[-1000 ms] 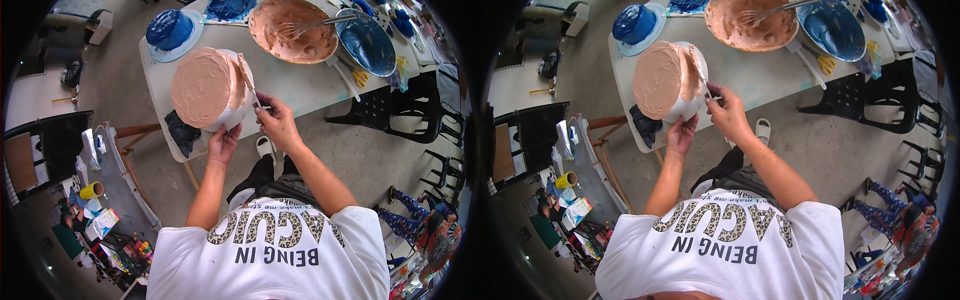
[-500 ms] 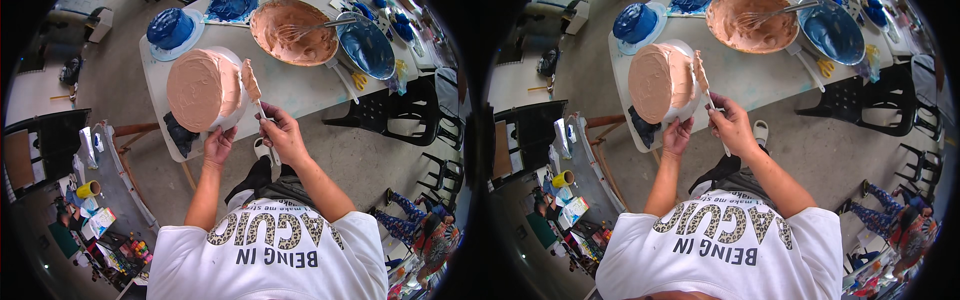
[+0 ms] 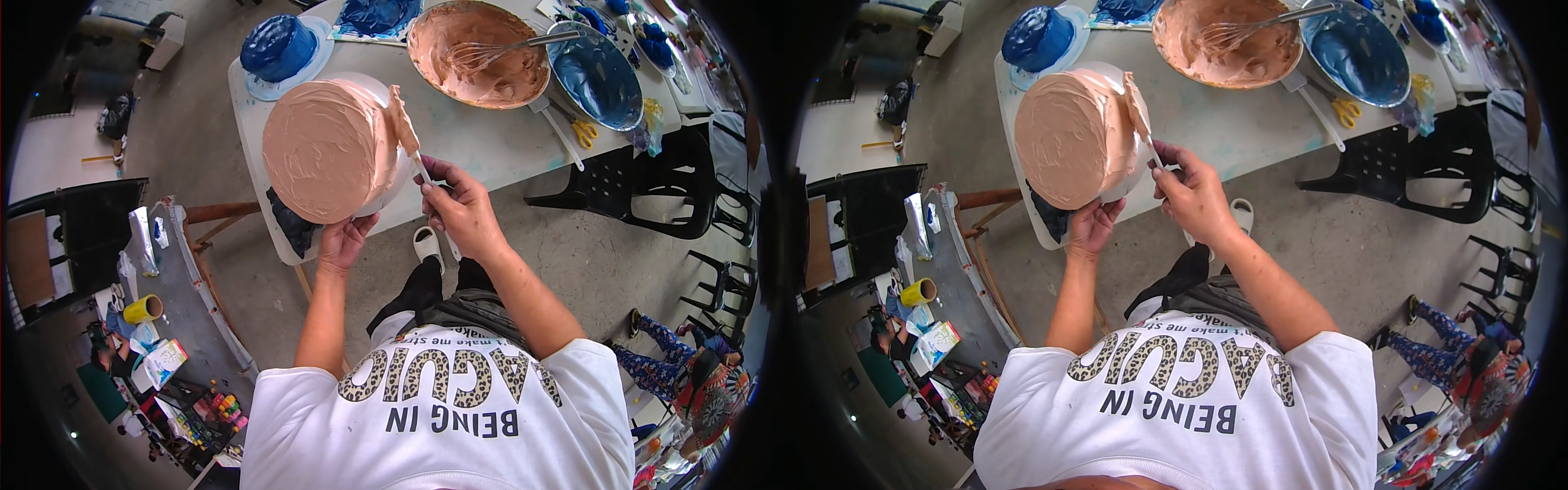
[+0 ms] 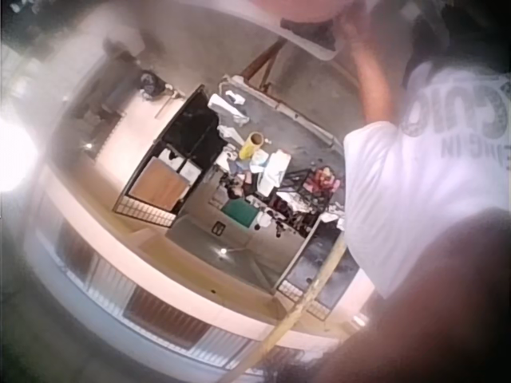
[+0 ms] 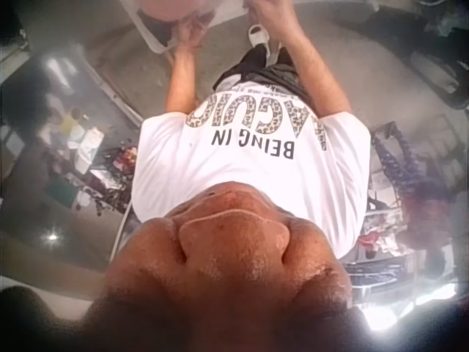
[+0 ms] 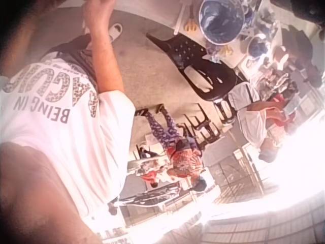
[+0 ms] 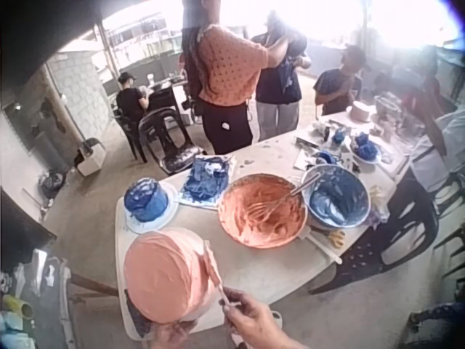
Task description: The person uses a spatula to spread pink frosting onto the top and sides of a round white cake, rotating the cake stand to cover the surface.
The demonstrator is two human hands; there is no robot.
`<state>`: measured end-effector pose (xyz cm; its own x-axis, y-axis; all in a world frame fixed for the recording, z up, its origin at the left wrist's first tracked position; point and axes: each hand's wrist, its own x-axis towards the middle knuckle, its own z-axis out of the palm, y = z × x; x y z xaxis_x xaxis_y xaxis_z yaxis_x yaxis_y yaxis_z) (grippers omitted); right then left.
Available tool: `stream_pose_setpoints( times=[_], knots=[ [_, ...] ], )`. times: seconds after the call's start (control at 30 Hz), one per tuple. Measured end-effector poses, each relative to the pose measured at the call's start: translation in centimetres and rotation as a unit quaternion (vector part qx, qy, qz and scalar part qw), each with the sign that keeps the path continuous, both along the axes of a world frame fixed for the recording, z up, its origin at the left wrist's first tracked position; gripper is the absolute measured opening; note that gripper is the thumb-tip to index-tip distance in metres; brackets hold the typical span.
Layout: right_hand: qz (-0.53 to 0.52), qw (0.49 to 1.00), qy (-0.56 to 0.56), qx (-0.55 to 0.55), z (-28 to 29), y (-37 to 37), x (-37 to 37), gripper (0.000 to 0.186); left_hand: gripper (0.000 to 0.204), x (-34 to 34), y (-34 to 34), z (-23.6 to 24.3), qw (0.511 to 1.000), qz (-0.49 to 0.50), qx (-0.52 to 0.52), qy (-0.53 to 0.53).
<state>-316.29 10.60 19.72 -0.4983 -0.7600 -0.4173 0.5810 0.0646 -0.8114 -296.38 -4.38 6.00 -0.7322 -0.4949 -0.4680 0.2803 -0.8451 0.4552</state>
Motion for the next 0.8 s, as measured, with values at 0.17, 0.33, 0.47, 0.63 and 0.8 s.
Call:
stream_pose_setpoints(
  times=[0.17, 0.33, 0.47, 0.63, 0.8],
  knots=[
    [0.032, 0.998, 0.060, 0.007, 0.9, -0.2, -0.5, 0.034, 0.040, 1.0, -0.7, 0.1, 1.000, -0.023, -0.014, 0.016],
    [0.048, 0.992, 0.112, 0.034, 1.3, -0.2, -0.9, 0.034, 0.045, 1.4, -0.9, 0.8, 0.999, -0.036, -0.021, 0.014],
    [0.039, 0.976, 0.213, 0.007, 0.4, 0.2, -0.7, 0.035, 0.048, 1.4, -0.9, 1.2, 0.998, -0.037, -0.042, 0.004],
    [0.035, 0.965, 0.260, 0.008, 0.5, 0.5, -0.2, 0.035, 0.047, 1.4, -1.0, 0.5, 0.998, -0.032, -0.042, -0.016],
    [-0.004, 0.964, 0.265, -0.011, 0.0, 0.5, -0.2, 0.036, 0.037, 1.6, -0.9, 0.0, 0.999, -0.026, -0.043, -0.022]
  ],
)
